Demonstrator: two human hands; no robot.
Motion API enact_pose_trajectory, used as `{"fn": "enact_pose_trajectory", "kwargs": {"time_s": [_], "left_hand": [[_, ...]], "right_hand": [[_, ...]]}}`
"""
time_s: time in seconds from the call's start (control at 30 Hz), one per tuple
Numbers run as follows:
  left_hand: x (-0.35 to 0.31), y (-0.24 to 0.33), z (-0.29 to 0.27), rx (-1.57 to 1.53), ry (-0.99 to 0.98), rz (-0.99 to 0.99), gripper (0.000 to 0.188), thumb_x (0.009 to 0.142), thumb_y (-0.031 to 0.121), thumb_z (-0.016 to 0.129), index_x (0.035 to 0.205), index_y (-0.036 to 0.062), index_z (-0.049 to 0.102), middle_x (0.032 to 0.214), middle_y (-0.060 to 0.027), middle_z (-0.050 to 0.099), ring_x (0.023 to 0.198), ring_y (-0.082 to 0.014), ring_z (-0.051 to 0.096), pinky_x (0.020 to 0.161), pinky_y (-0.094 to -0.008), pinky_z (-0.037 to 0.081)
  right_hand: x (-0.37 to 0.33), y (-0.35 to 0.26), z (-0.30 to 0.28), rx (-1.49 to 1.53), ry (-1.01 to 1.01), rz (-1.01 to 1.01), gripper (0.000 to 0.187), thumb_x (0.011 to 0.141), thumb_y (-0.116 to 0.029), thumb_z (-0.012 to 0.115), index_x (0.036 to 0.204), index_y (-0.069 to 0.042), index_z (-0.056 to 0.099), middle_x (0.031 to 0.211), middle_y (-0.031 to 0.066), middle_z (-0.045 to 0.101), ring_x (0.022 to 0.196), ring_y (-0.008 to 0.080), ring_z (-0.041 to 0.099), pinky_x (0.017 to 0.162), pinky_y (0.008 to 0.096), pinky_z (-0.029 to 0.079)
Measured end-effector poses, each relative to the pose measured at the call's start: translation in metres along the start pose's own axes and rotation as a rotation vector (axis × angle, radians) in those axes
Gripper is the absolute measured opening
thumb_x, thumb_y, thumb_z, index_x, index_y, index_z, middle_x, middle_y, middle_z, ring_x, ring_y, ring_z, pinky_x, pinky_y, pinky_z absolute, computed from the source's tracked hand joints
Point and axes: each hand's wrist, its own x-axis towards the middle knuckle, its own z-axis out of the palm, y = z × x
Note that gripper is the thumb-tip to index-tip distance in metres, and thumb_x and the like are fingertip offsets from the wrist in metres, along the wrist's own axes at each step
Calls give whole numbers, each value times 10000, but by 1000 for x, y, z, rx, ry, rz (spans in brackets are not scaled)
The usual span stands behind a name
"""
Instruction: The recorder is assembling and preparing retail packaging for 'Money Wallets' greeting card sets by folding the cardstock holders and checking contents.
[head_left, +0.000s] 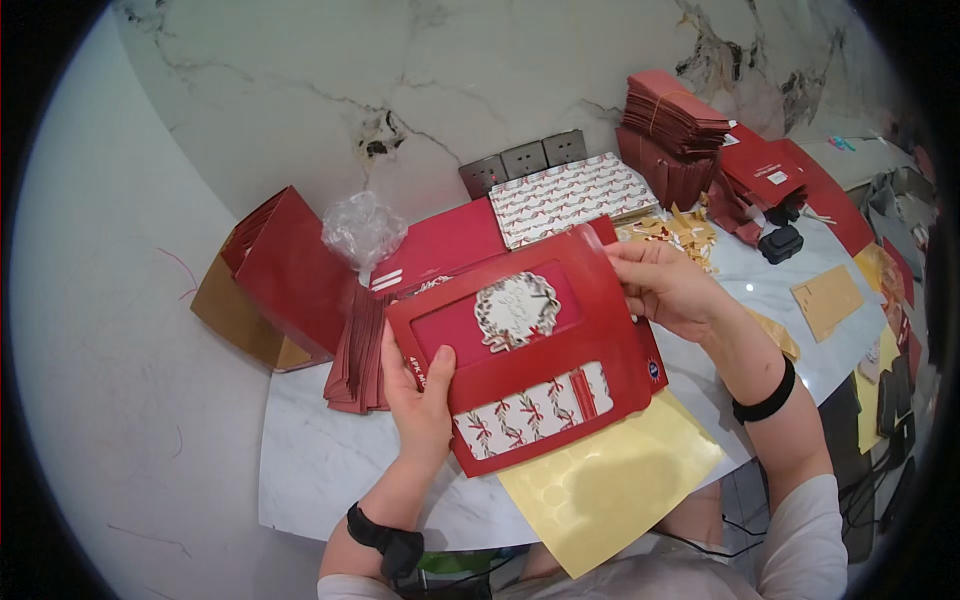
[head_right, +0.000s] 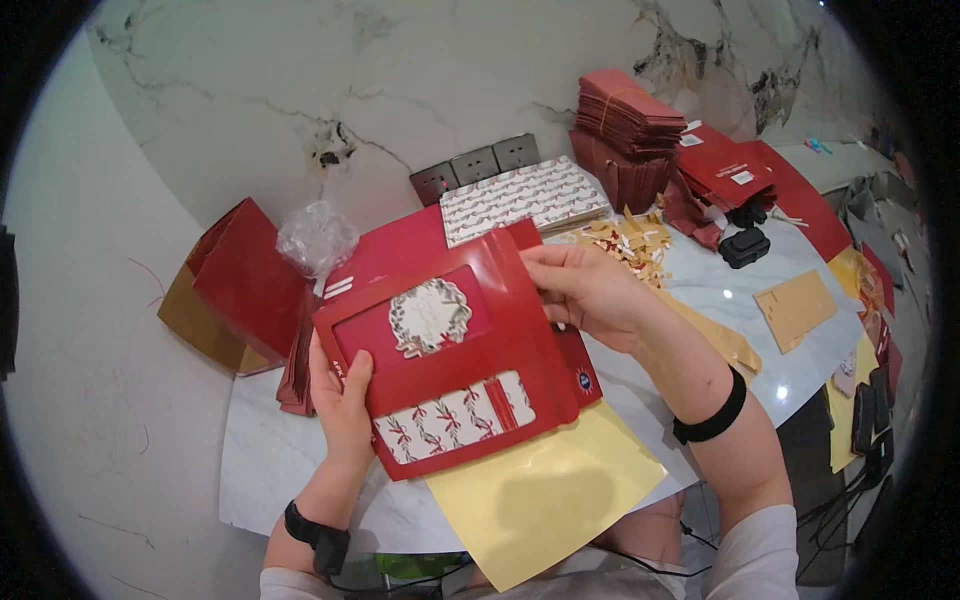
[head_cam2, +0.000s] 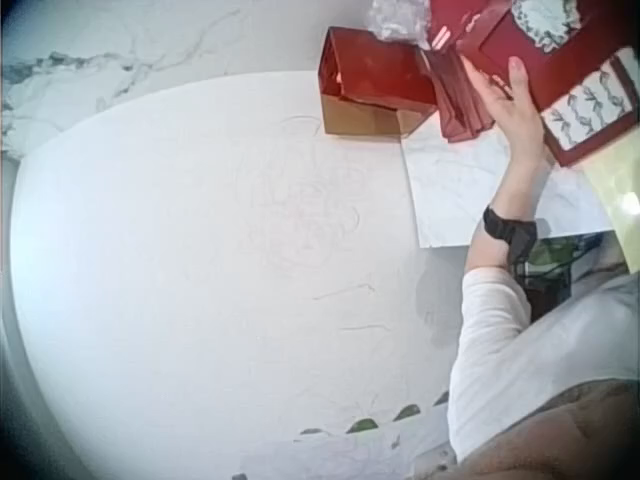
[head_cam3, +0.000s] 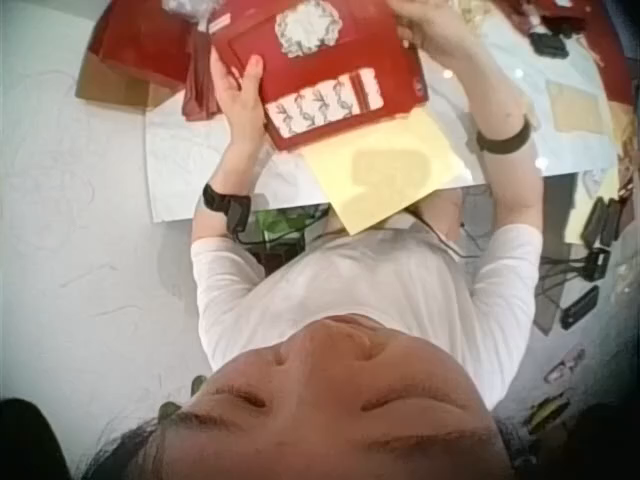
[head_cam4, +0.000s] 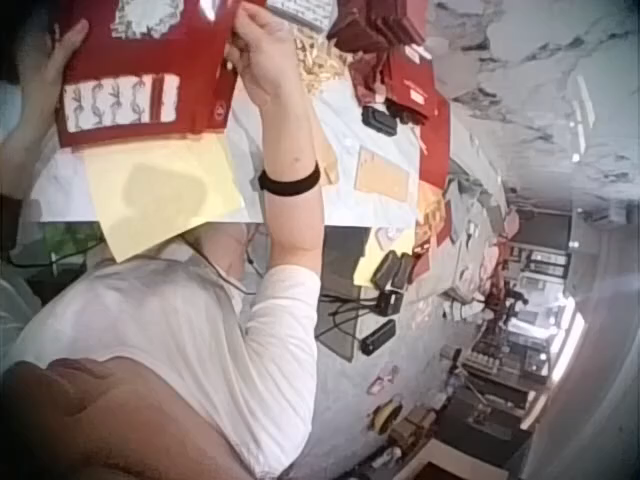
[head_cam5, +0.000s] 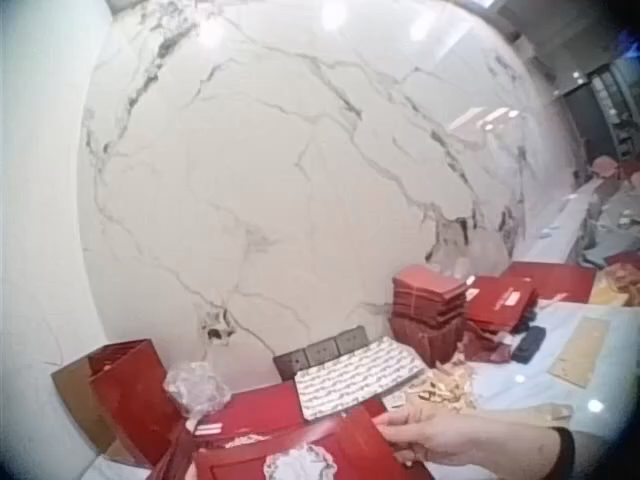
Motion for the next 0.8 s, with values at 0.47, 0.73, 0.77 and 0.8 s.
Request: {"fn": "enact_pose_trajectory", "kwargs": {"time_s": [0.47, 0.73, 0.77, 0.8], "left_hand": [[13, 4, -3, -398, 378, -216, 457, 1048, 218, 591, 1429, 68, 387, 1346, -104, 561, 1160, -196, 627, 932, -353, 581], [4, 11, 3, -525, 183, -358, 613, 906, 47, 756, 1417, 51, 416, 1321, -125, 596, 1156, -224, 649, 941, -372, 585], [4, 12, 2, -526, 184, -357, 613, 906, 47, 756, 1417, 51, 416, 1321, -125, 596, 1156, -224, 649, 941, -372, 585], [5, 14, 2, -549, 154, -385, 602, 901, 40, 753, 1410, 41, 431, 1318, -127, 604, 1154, -227, 652, 941, -376, 587]], "right_hand": [[-3, 29, 44, -1439, 338, -1189, 284, 817, -202, 792, 1085, -133, 728, 1156, 48, 643, 1144, 255, 571, 1092, 508, 400], [0, 42, 48, -1507, 240, -1161, 378, 818, -237, 773, 1166, -102, 718, 1221, 38, 642, 1179, 243, 572, 1164, 570, 331], [0, 42, 48, -1507, 239, -1161, 378, 818, -237, 773, 1166, -102, 718, 1221, 38, 642, 1179, 243, 572, 1164, 570, 331], [1, 43, 47, -1496, 232, -1171, 383, 818, -232, 772, 1169, -91, 716, 1227, 39, 644, 1176, 244, 575, 1164, 566, 334]]}}
